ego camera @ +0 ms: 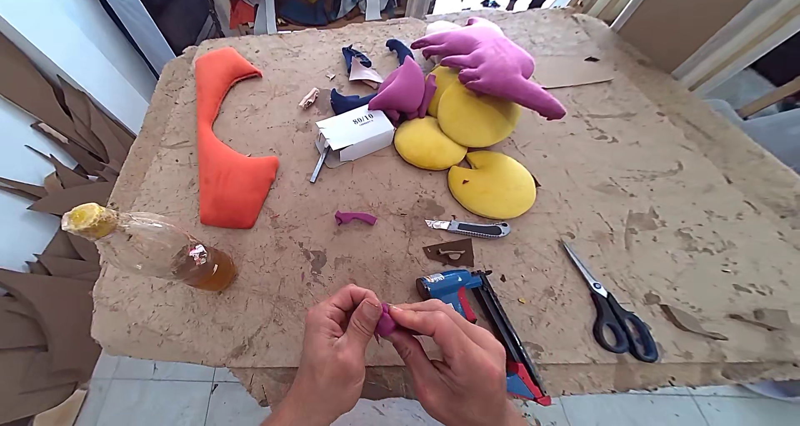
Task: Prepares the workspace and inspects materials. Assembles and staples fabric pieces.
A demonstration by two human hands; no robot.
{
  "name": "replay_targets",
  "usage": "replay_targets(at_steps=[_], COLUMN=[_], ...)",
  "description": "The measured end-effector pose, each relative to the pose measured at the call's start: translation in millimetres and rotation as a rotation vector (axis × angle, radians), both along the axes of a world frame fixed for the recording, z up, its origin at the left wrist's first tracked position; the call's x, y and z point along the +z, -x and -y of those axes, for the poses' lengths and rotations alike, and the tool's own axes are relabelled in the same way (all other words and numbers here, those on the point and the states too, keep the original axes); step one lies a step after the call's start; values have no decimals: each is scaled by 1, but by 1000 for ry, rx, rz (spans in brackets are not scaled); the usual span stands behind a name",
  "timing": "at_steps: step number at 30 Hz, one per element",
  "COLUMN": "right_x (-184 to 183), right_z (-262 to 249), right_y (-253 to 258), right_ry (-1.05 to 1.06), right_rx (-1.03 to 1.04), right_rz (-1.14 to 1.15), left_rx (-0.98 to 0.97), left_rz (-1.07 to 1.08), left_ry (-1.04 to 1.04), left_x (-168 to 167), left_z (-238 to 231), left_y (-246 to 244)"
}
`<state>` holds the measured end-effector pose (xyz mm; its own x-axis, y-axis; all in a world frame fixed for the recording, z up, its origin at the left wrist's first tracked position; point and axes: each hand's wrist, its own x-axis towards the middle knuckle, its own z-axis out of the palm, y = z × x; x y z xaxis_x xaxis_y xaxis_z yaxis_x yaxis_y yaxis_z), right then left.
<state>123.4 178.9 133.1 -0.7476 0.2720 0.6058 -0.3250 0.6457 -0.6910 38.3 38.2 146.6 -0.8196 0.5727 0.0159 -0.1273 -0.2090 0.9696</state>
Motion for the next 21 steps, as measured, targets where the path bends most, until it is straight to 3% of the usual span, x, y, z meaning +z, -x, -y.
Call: replay_targets(at_steps=[4,9,12,16,21], right_x=[-30,-86,-118,-158,-128], right_z=[4,10,14,15,1], right_y=[4,21,32,35,14], right_ry=[-18,31,8,-70,-252], right_rx=[-66,-73,-141,-183,-68], right_rz=[-113,-91,10,212,569], left_rx=[-11,72,109,81,65], left_rz=[99,30,-168,-583,-903], left_ry=[10,288,423,560,610], left_x=[-10,-37,-73,-138,-162], left_z=[1,5,3,5,14], left_y=[-4,5,16,25,19])
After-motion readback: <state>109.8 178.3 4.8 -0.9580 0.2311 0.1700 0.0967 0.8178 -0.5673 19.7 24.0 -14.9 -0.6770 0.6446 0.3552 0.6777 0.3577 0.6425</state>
